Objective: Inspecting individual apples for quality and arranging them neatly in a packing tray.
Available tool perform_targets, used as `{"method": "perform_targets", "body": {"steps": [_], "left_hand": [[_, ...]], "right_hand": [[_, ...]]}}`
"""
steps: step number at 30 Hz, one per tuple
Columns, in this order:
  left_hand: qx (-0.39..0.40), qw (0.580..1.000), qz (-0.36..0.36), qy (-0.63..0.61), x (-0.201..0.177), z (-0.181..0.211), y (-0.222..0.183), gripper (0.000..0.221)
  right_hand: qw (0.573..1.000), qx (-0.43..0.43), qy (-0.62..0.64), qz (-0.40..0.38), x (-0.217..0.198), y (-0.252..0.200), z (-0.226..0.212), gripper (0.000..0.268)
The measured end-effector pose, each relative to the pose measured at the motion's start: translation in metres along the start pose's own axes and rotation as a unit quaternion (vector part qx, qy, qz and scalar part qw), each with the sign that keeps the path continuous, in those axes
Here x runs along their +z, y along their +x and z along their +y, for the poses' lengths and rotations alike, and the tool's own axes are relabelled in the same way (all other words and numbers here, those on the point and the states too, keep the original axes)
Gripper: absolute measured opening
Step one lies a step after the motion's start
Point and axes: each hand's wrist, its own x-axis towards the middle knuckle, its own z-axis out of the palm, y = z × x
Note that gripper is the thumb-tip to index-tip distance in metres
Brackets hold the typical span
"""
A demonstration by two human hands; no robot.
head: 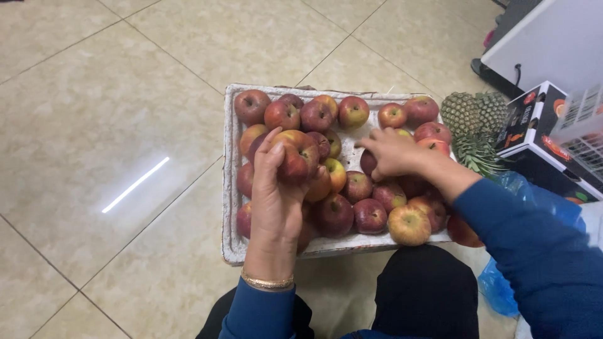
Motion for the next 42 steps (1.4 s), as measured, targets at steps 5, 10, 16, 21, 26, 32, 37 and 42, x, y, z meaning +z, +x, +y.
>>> {"method": "perform_targets", "body": {"steps": [5, 10, 16, 21, 26, 32, 37, 42], "left_hand": [[0.006, 1.0, -0.003, -0.005, 0.0, 0.0, 0.0, 0.06], [0.008, 1.0, 0.001, -0.005, 0.0, 0.002, -0.003, 0.059], [0.007, 1.0, 0.0, 0.004, -0.004, 0.002, 0.003, 0.064], [0.001, 1.0, 0.012, 0.006, -0.002, -0.002, 0.002, 0.062], [0.004, 1.0, 0.009, 0.017, -0.004, 0.001, 0.002, 0.061], [0.004, 1.0, 0.013, 0.028, -0.003, 0.001, 0.006, 0.061], [-0.002, 0.999, 0.022, 0.032, -0.004, 0.0, 0.007, 0.061], [-0.004, 0.998, 0.048, 0.041, 0.002, 0.002, 0.003, 0.059]], "right_hand": [[0.98, 0.028, 0.17, 0.1, 0.026, 0.011, 0.017, 0.085], [0.948, 0.054, 0.275, 0.15, 0.051, 0.04, 0.02, 0.085], [0.967, 0.032, 0.198, 0.156, 0.053, 0.017, 0.028, 0.064], [0.978, 0.004, 0.162, 0.128, 0.041, 0.008, 0.022, 0.068], [0.985, -0.01, 0.17, 0.037, 0.022, 0.009, 0.01, 0.097], [0.993, -0.005, 0.102, 0.063, 0.031, 0.022, 0.008, 0.091], [0.982, 0.049, 0.14, 0.113, 0.045, 0.041, -0.003, 0.087], [0.973, 0.092, 0.159, 0.142, 0.052, 0.046, -0.01, 0.087]]}}
